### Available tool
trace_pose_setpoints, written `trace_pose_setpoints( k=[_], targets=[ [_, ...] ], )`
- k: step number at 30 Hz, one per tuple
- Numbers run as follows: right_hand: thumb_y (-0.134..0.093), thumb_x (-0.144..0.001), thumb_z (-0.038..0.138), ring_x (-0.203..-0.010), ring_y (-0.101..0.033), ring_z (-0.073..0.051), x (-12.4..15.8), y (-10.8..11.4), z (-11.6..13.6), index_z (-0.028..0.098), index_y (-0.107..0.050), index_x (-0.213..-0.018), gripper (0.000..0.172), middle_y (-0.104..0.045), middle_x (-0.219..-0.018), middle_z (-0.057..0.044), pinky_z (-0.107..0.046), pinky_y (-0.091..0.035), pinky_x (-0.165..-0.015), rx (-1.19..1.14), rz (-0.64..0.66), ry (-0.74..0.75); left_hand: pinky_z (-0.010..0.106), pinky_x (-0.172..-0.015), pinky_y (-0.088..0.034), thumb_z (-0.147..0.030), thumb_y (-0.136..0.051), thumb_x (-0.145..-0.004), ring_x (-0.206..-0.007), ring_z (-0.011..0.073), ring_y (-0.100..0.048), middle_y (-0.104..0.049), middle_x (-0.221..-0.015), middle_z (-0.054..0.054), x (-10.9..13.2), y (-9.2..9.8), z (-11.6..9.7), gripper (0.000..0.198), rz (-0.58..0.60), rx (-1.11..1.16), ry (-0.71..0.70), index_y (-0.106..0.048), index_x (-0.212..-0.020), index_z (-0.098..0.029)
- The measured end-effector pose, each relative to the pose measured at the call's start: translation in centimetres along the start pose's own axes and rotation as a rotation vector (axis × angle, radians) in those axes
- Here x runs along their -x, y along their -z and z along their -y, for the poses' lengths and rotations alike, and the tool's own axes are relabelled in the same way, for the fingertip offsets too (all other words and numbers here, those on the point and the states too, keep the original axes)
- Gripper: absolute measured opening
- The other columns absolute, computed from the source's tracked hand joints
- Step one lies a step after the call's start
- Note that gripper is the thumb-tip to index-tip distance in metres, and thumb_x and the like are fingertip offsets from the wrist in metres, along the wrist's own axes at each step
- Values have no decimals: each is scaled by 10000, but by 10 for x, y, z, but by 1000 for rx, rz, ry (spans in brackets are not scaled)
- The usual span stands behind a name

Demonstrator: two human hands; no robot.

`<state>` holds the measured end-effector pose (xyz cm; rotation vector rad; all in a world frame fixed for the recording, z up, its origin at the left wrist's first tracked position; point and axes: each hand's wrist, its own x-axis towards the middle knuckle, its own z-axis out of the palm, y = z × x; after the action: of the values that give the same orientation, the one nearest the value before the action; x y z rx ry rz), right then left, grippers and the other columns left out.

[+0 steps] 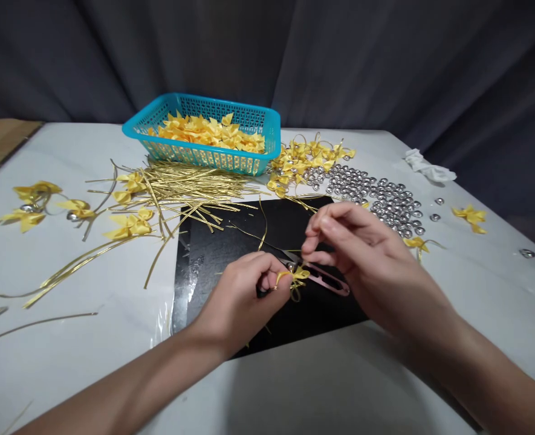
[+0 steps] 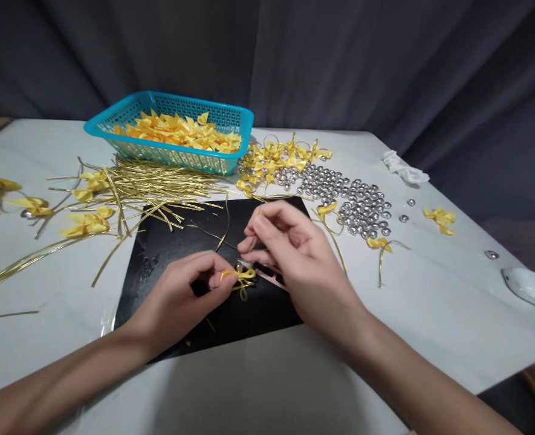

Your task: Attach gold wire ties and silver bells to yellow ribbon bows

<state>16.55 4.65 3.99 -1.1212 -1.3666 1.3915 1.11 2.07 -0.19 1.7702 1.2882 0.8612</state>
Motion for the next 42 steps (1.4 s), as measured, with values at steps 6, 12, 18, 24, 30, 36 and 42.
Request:
trace_pose_setpoints(
  k=[6,12,18,24,30,36,42],
  targets=[
    [-502,-861,204,-708,-593,-87,2,11,26,216,-539,-769,99,-519,-823,5,-137,-511,-548,30,-192,81,220,-562,-330,-128,-477,-782,-584,100,-436,-466,-612,-35,1,-3,3,158,31,-55,-29,-488,-630,-172],
    [-501,-866,187,-701,-576,-94,1,15,25,212,-562,-744,138,-523,-812,-7,-156,-512,-547,6,-233,51,216,-527,-313,-196,-491,-813,-571,104,-425,-471,-606,-31,0,-1,2,163,30,27,77,-547,-663,-168],
    [-472,-896,175,-578,-487,-86,-2,34,29,221,-570,-744,186,-481,-719,-3,-200,-457,-517,-34,-303,175,214,-521,-309,-285,-489,-844,-571,105,-422,-492,-611,-25,0,0,1,210,36,126,157,-590,-702,-168],
    [-489,-902,192,-592,-461,-123,6,32,29,240,-579,-786,154,-471,-662,3,-276,-423,-593,219,-295,355,212,-520,-297,-315,-484,-840,-573,101,-393,-456,-610,-37,-2,0,-2,216,41,268,292,-561,-702,-168],
    [-456,-928,232,-528,-454,-87,21,11,7,243,-539,-877,98,-513,-707,17,-224,-381,-484,605,-132,438,213,-530,-321,-342,-501,-837,-591,105,-423,-479,-633,-29,-3,2,-1,217,16,468,338,-550,-717,-167],
    [-283,-975,199,-441,-388,-82,28,-5,-12,243,-388,-971,114,-430,-563,65,-194,-315,-406,644,198,168,180,-569,-369,-292,-556,-825,-613,86,-471,-531,-646,-27,-5,6,0,195,-25,583,316,-575,-693,-151],
    [-280,-970,180,-506,-447,-81,33,-9,-22,262,-329,-1077,144,-491,-671,44,-189,-358,-453,593,165,160,156,-571,-381,-273,-583,-817,-612,72,-503,-573,-640,-32,-6,6,0,164,-20,643,336,-612,-713,-150]
  ],
)
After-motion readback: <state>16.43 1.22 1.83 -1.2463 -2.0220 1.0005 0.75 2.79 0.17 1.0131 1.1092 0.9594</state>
